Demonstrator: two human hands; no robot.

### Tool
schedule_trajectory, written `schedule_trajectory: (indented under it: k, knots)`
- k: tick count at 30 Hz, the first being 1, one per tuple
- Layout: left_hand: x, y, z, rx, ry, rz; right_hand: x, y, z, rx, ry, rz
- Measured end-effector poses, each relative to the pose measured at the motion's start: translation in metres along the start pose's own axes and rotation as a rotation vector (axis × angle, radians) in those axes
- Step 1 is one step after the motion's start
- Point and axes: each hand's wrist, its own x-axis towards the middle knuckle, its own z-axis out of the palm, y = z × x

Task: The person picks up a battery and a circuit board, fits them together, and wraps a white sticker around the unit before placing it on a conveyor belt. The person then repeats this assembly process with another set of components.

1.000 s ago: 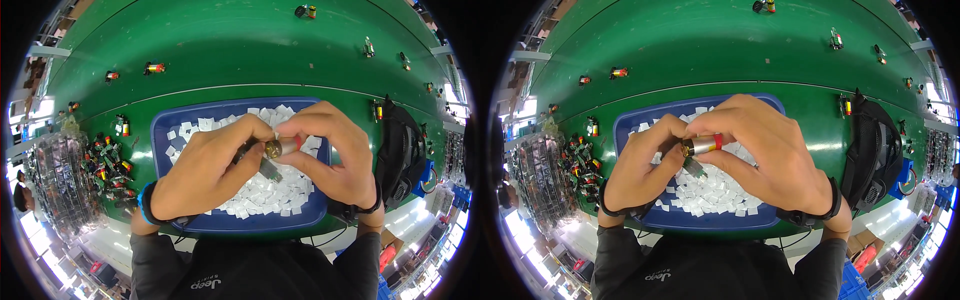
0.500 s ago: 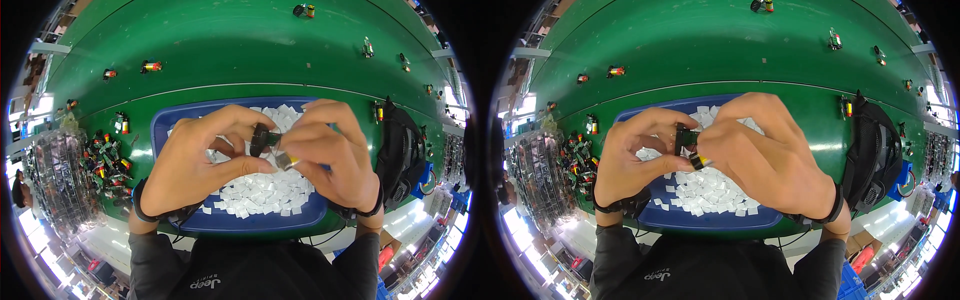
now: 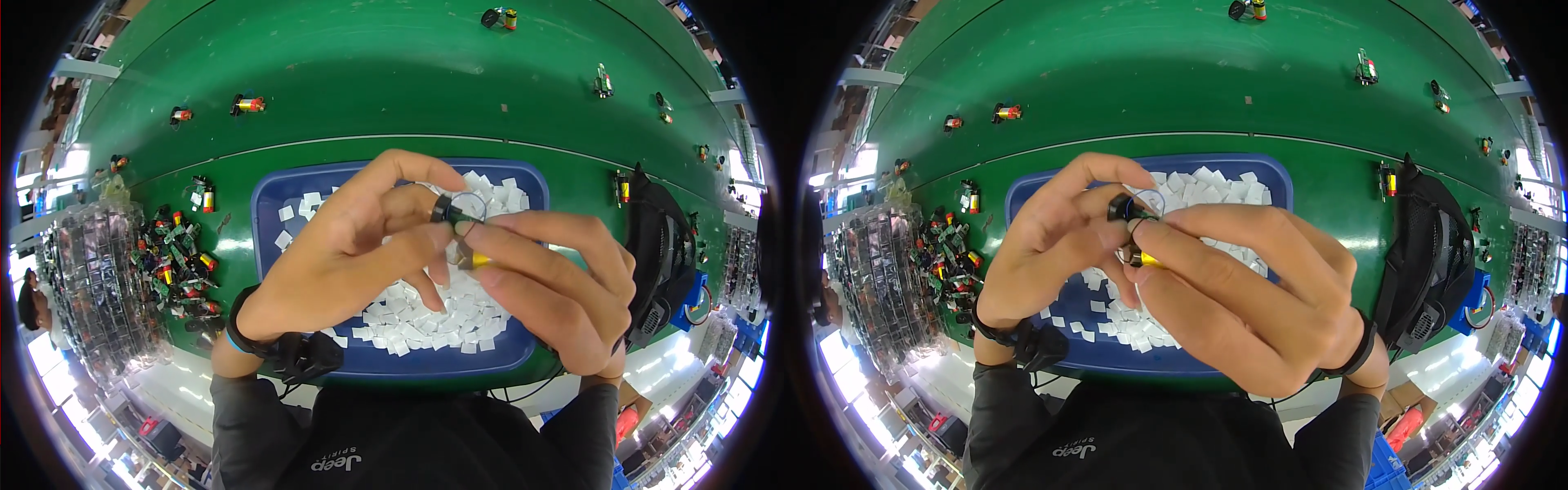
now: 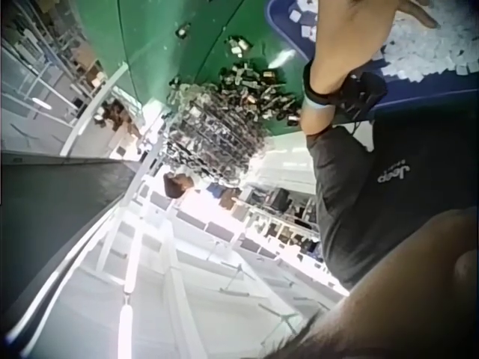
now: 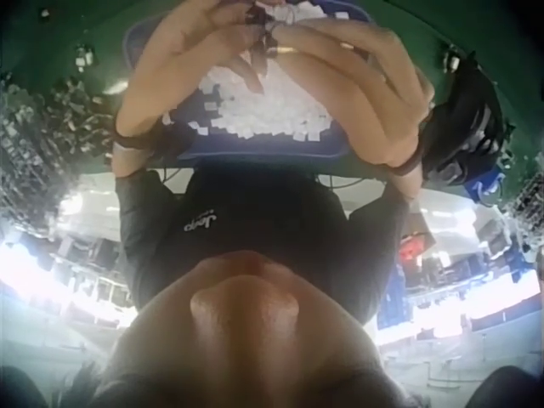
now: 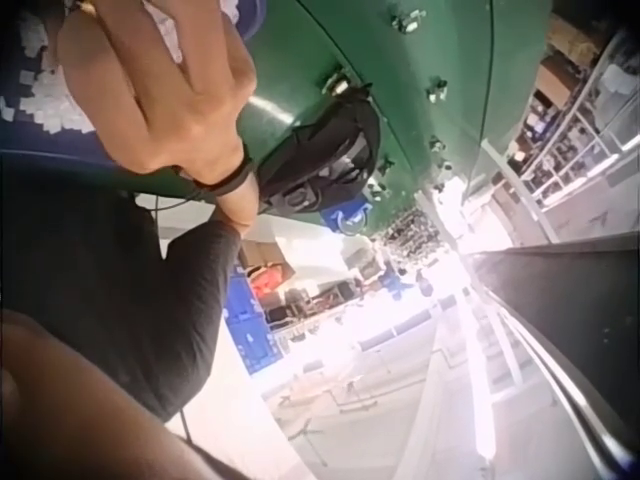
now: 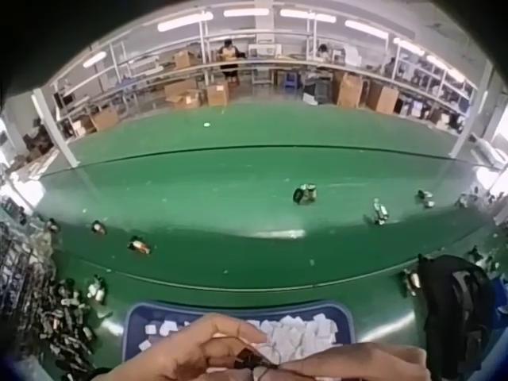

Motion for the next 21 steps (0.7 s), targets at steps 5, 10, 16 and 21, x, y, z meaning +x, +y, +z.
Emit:
schedule_trajectory:
  k: [5, 10, 16, 21]
  knots:
    - [0.000, -0.013, 0.006, 0.196, 0.012, 0.115, 0.001, -0.005, 0.002, -0.016, 0.020, 0.124]
    - [-0.001, -0.011, 0.010, 0.313, 0.084, 0.160, 0.000, 0.010, 0.002, 0.023, 0.025, 0.126]
    - [0.000, -0.011, 0.007, 0.297, 0.043, 0.128, 0.001, 0.004, 0.002, 0.051, 0.008, 0.143]
    - [0.000, -0.011, 0.013, 0.198, 0.088, 0.228, 0.008, 0.000, 0.001, 0.017, 0.095, 0.092]
